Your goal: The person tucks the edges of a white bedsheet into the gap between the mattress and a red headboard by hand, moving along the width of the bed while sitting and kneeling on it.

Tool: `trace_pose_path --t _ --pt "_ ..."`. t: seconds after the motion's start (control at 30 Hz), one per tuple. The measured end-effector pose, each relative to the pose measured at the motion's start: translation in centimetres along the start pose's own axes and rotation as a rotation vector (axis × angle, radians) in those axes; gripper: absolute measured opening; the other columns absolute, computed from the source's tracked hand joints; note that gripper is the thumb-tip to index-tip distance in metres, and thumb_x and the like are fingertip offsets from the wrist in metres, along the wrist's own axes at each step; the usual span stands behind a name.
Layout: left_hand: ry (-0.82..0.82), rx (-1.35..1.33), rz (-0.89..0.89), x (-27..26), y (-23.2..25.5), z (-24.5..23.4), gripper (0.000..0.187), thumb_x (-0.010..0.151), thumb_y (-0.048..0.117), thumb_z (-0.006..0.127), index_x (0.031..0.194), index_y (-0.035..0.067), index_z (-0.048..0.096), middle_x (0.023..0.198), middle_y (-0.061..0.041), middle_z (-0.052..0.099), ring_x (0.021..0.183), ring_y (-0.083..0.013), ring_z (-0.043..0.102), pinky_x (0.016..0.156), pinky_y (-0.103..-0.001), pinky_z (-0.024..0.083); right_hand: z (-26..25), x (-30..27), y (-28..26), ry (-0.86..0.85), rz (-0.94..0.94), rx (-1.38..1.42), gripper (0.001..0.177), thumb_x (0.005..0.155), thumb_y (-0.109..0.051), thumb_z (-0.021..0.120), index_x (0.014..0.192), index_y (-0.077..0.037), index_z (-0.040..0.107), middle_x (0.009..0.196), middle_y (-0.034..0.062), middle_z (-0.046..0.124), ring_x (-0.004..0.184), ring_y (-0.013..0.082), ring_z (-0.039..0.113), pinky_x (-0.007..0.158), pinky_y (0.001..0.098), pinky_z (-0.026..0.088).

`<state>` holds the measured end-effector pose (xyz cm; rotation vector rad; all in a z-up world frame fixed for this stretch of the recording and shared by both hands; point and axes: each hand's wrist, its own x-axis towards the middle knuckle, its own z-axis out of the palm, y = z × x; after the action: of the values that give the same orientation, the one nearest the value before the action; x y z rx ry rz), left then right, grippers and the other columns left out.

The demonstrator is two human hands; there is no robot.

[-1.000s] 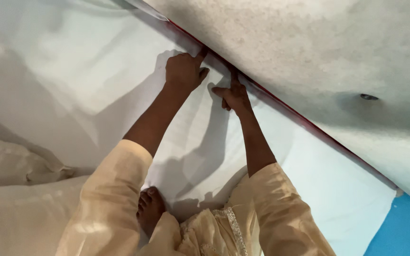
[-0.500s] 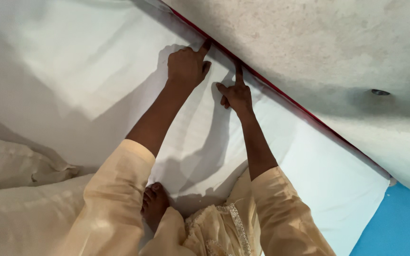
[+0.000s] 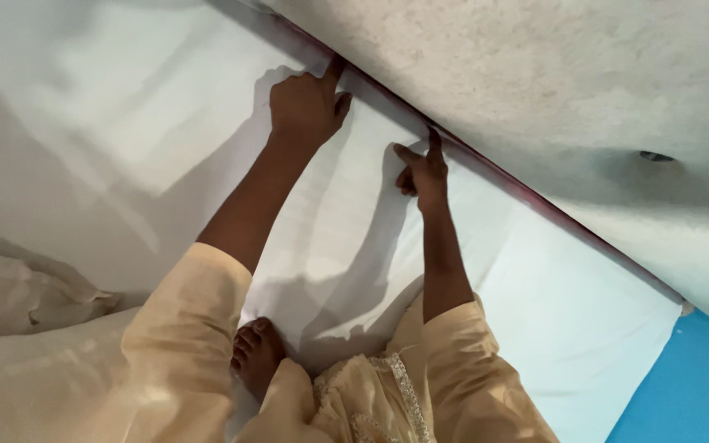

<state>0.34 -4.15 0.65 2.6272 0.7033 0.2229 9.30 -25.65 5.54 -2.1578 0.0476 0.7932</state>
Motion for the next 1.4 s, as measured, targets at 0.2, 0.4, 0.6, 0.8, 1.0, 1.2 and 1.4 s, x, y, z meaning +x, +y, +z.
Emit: trace_pose_path --t 0.2,0.4,0.6,0.8,1.0,1.2,1.4 --pt "-0.019 0.053 -0.014 0.5 0.1 0.1 0.067 0.095 0.048 0.070 0.151 0.019 0.049 0.065 -0.010 0.067 0.053 -0.0276 0.064 0.042 -0.041 0.047 -2.4 2.9 0.0 -0.186 0.022 -0.011 0.100 0.081 -0.028 0.080 0.164 -0.013 0.025 0.052 0.0056 0.054 0.037 0.0143 0.043 0.035 0.0314 0.029" --pt "0.042 0.146 -0.009 -0.4 0.1 1.4 0.064 0.098 0.051 0.068 0.151 0.020 0.050 0.071 -0.010 0.066 0.056 -0.0267 0.063 0.042 -0.042 0.046 -2.5 3.0 0.4 -0.219 0.032 0.035 0.097 0.080 -0.028 0.076 0.162 -0.014 0.027 0.051 0.0052 0.057 0.037 0.0147 0.047 0.034 0.0311 0.031" --pt "0.136 0.198 0.026 -1.5 0.6 1.7 0.066 0.097 0.050 0.068 0.152 0.019 0.049 0.077 -0.012 0.064 0.055 -0.0239 0.062 0.039 -0.039 0.045 -7.5 2.0 3.5 -0.022 -0.099 -0.428 0.097 0.081 -0.033 0.071 0.163 -0.020 0.021 0.057 0.0057 0.066 0.047 0.0154 0.063 0.050 0.0284 0.052" --pt "0.167 0.209 0.065 -2.0 0.7 1.1 0.067 0.098 0.047 0.070 0.154 0.017 0.050 0.077 -0.009 0.063 0.053 -0.0226 0.060 0.040 -0.038 0.043 -10.0 4.9 2.0 -0.185 -0.066 -0.446 0.082 0.072 -0.025 0.072 0.151 -0.017 0.051 0.068 0.0093 0.064 0.050 0.0188 0.057 0.052 0.0355 0.048" --pt "0.173 0.245 0.083 -1.4 -0.3 2.5 0.057 0.102 0.048 0.069 0.147 0.015 0.057 0.070 -0.007 0.060 0.053 -0.0216 0.057 0.040 -0.037 0.041 -9.4 5.1 0.1 -0.276 -0.125 -0.577 0.067 0.072 -0.025 0.073 0.139 -0.024 0.066 0.068 0.0095 0.059 0.048 0.0191 0.050 0.052 0.0340 0.048" --pt "0.229 0.246 0.099 -1.9 0.4 1.9 0.061 0.099 0.046 0.071 0.148 0.013 0.057 0.074 -0.008 0.061 0.053 -0.0214 0.058 0.041 -0.037 0.042 -9.6 4.3 0.5 -0.264 -0.142 -0.468 0.076 0.071 -0.024 0.071 0.146 -0.025 0.061 0.071 0.0068 0.061 0.046 0.0186 0.050 0.050 0.0364 0.048" --pt "0.309 0.242 0.149 -2.8 0.9 1.1 0.063 0.098 0.043 0.073 0.151 0.013 0.058 0.080 -0.008 0.063 0.057 -0.0210 0.059 0.045 -0.036 0.044 -12.7 1.1 4.0 -0.083 -0.004 -0.552 0.099 0.082 -0.048 0.068 0.163 -0.022 0.018 0.061 0.0118 0.066 0.050 0.0233 0.063 0.054 0.0353 0.055"
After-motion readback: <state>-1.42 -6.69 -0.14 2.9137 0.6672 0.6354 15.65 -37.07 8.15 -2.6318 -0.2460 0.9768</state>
